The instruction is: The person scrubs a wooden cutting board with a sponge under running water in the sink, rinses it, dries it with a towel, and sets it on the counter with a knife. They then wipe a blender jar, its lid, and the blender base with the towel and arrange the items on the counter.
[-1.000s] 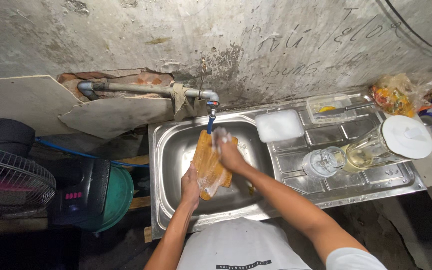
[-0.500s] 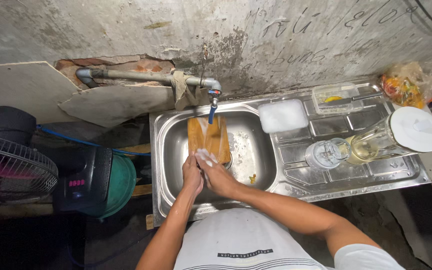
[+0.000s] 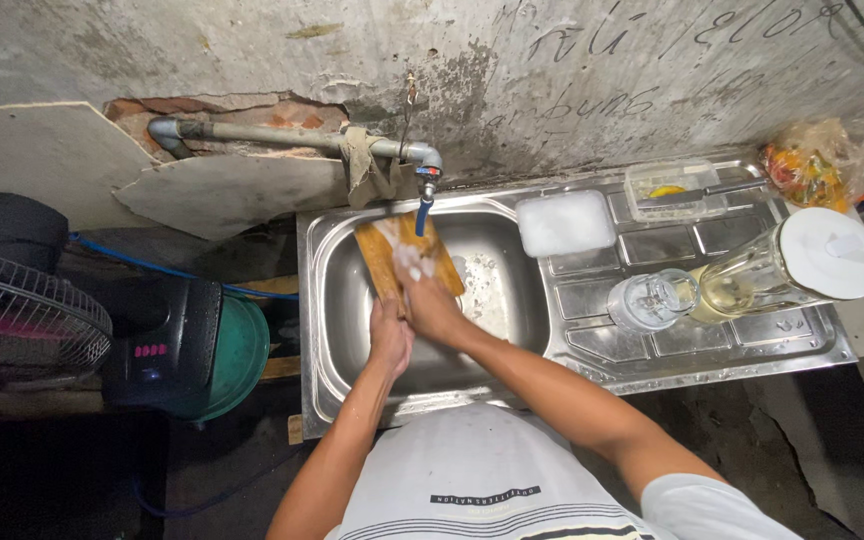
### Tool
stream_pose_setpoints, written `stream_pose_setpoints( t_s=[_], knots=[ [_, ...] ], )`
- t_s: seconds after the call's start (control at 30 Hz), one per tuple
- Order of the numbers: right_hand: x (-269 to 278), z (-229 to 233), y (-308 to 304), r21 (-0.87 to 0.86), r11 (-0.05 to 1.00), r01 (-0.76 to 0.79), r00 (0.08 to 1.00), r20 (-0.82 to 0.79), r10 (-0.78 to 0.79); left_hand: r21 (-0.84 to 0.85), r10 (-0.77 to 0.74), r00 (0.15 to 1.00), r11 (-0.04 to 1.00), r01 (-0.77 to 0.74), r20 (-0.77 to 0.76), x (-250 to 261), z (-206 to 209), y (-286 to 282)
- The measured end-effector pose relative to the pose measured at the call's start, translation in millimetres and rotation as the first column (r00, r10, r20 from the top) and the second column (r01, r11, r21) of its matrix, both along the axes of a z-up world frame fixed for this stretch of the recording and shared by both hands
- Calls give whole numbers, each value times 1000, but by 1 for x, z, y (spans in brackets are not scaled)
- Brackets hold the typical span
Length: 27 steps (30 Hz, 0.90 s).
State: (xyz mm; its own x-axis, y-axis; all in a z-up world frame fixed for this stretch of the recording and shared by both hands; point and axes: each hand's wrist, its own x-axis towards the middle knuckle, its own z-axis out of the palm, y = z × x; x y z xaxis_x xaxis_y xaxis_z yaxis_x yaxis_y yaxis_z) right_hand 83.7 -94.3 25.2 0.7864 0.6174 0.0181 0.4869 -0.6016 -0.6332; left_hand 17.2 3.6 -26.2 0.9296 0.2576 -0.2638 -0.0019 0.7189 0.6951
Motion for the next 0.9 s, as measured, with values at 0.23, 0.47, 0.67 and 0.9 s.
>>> stream_pose_setpoints(
  t_s=[0.23, 0.47, 0.67, 0.9],
  knots=[
    [-41, 21, -43, 121, 965, -231, 959, 196, 205, 4, 8, 1000, 1000, -8, 18, 2, 0, 12],
    [35, -14, -37, 30, 994, 104, 994, 43, -105, 207, -146, 984, 964, 164, -103, -9, 33, -2],
    [84, -8, -42, 157, 954, 255, 936, 209, -285, 173, -223, 964, 953, 247, -145, -25, 32, -8],
    [-11, 17, -48, 94, 995, 44, 995, 82, -52, 208, -151, 984, 964, 168, -94, -17, 5, 4]
  ],
)
